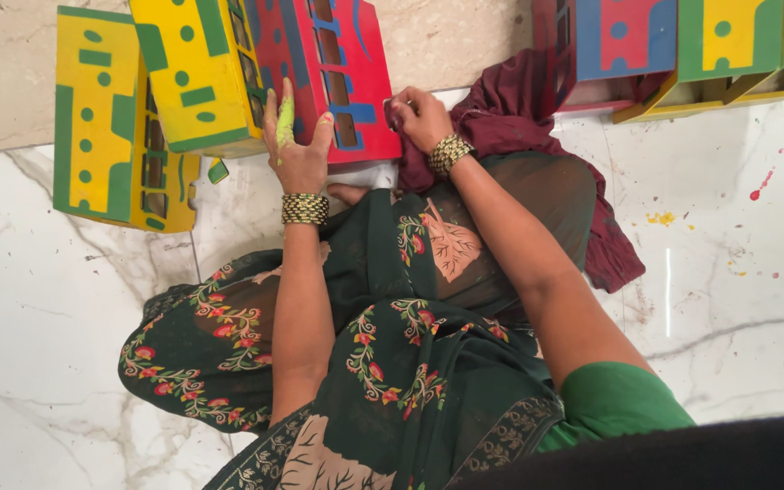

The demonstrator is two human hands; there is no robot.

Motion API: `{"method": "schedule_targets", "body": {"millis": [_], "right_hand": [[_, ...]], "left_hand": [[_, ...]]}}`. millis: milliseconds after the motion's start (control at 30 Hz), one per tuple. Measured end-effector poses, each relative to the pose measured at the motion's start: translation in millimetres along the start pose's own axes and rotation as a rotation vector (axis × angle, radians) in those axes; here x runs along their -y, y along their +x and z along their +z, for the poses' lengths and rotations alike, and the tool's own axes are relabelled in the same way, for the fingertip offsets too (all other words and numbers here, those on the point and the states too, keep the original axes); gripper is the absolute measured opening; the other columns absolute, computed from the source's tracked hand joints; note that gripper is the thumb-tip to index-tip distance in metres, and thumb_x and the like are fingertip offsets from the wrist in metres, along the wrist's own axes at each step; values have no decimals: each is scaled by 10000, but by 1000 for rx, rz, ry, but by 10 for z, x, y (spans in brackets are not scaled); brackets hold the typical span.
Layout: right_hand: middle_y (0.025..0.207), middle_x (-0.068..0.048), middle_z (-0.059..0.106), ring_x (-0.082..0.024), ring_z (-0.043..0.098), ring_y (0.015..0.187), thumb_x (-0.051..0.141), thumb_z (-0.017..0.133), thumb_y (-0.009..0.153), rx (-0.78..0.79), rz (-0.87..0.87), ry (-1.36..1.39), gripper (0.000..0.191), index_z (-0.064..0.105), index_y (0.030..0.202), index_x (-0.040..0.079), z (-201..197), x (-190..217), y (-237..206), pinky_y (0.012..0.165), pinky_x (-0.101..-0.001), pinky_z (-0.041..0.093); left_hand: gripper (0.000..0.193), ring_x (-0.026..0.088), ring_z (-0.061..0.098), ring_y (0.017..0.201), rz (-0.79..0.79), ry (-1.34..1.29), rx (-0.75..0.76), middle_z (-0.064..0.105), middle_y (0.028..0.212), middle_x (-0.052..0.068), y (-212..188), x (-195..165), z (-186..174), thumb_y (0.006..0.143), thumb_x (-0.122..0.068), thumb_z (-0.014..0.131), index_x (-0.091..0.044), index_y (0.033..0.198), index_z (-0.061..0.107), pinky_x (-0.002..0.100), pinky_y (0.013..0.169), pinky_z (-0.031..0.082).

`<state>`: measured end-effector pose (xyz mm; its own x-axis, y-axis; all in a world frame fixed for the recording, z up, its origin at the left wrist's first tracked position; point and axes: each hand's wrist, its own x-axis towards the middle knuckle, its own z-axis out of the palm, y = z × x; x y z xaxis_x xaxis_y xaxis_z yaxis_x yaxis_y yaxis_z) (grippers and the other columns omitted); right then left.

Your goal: The person sits on the floor and wipes painted wooden box-shaped objects with a maroon cloth, holding each box steady with one hand while rubbing its painted surfaces, moving from yellow-and-green boxes to red-and-blue ones.

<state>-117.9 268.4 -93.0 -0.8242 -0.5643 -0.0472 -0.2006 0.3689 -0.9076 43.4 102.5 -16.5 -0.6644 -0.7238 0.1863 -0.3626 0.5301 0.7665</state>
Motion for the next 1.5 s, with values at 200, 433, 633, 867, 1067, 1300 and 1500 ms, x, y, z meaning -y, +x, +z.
{"method": "schedule_targets", "body": {"millis": [200,433,633,867,1067,1300,1500], "right_hand": [[985,-165,741,-268,715,911,254,667,987,-94,19,-23,255,735,1084,28,-78,15,55,832,-394,553],[1236,-193,701,-273,656,1175,219,587,1030,370,-131,244,357,578,1324,16,-31,22,33,1026,-350,483],[1060,-207,740,-313,723,1024,264,679,922,396,35,-97,373,678,1198,12,-183,37,110,897,-380,538],[1053,-231,736,-379,718,1025,377,644,949,150,77,-189,414,731,1151,27,-268,-16,74,884,-424,543],[952,-306,719,-420,732,971,558,459,1030,423,196,-189,653,729,983,-35,-196,-72,165,893,-455,537],[921,-345,683,-489,687,928,494,537,1004,346,122,-613,584,741,883,-40,-341,88,-39,850,-548,540],[737,-261,680,-475,686,700,342,562,992,75,-81,-638,327,625,1025,22,-343,712,-479,649,-572,543]], "left_hand": [[754,351,378,1510,10,0,-4,397,1632,153,24,28,9,881,-338,839,-265,1551,502,456,1244,328],[751,353,386,1506,3,-8,-23,406,1625,154,-1,-12,17,872,-320,843,-265,1542,508,453,1232,349],[735,349,390,1506,-4,-54,7,407,1627,159,-61,-17,-35,880,-297,827,-240,1543,517,452,1247,334],[726,353,393,1505,0,-68,0,407,1623,177,-104,7,1,902,-295,821,-227,1554,508,460,1254,319],[737,368,434,1462,22,11,-45,428,1604,173,-109,-112,57,872,-323,841,-249,1533,523,463,1232,359],[785,385,424,1447,16,165,-56,423,1588,164,-142,-426,104,832,-410,836,-301,1531,494,507,1145,420],[612,358,421,1453,-10,324,-107,437,1586,139,-230,-573,259,957,-498,674,-305,1516,519,555,1079,411]]}}
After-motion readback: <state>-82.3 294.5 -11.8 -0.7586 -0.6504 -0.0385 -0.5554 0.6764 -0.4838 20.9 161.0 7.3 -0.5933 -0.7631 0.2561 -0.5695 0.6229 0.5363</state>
